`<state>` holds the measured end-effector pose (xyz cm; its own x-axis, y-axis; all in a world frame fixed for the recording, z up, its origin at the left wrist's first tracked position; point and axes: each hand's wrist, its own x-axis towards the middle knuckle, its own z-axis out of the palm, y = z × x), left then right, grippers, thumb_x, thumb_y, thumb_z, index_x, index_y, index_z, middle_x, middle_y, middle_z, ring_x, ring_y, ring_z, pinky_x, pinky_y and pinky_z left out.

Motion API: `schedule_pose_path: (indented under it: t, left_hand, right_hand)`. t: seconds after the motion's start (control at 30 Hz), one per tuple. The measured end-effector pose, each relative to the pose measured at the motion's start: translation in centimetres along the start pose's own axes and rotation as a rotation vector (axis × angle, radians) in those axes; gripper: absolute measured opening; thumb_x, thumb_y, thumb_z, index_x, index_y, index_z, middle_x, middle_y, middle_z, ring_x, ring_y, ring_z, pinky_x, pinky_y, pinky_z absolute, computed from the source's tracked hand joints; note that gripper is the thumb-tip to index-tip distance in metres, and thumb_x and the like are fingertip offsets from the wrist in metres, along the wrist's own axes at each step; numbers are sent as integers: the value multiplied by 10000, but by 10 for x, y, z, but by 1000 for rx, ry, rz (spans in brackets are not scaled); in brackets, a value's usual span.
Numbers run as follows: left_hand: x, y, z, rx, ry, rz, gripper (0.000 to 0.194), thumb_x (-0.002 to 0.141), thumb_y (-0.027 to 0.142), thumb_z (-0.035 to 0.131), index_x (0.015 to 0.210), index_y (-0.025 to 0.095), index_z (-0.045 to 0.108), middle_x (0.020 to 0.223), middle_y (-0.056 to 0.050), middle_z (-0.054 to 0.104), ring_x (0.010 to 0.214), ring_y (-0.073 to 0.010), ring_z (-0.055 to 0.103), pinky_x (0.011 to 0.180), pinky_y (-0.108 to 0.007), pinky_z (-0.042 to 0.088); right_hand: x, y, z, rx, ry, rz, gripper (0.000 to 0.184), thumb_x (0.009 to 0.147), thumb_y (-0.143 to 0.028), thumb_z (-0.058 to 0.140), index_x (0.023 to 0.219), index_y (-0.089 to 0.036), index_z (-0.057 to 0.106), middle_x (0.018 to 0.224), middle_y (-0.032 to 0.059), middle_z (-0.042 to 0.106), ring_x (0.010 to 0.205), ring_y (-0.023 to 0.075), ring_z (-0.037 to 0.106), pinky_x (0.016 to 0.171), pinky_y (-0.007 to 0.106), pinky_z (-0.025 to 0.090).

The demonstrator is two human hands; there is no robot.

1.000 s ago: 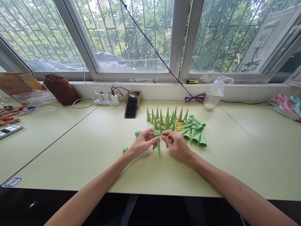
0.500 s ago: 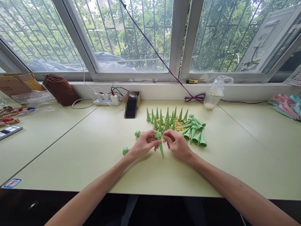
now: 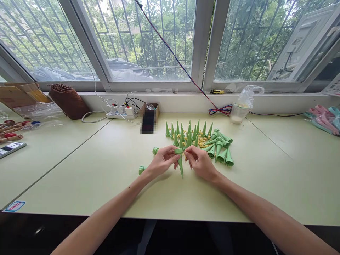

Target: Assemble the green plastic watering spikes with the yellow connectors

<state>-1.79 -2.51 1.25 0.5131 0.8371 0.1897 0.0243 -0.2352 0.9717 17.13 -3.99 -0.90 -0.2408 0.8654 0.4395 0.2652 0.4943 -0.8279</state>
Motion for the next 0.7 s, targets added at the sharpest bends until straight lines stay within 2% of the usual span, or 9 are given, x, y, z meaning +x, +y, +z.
schedule_pose_path:
  t: [0.13, 0.3, 0.7]
  left_hand:
    - [0, 0, -2, -40, 46, -29, 258, 855, 373, 681, 945, 147, 595, 709, -5, 599, 554, -116, 579, 549, -259, 470]
    - [1, -2, -4, -129, 78, -56, 259, 848, 392, 689, 912, 163, 587, 706, 9, 585, 559, -103, 559, 539, -242, 453]
    - [-2, -3, -4, -29, 74, -46, 253, 867, 387, 662, 958, 170, 568, 693, 13, 585, 550, -116, 576, 553, -259, 464]
  right_hand:
    - [0, -4, 0, -56, -2, -20, 135, 947, -313, 531, 950, -188, 583, 690, -5, 617, 507, 113, 550, 501, 237, 426]
    - [-1, -5, 0, -79, -16, -28, 218, 924, -319, 575, 1099, -189, 569, 738, 7, 639, 554, 139, 600, 524, 256, 466]
    - [-1, 4, -1, -92, -18, -31, 138, 903, -250, 599, 1015, -170, 608, 665, -8, 631, 555, 139, 587, 562, 263, 456]
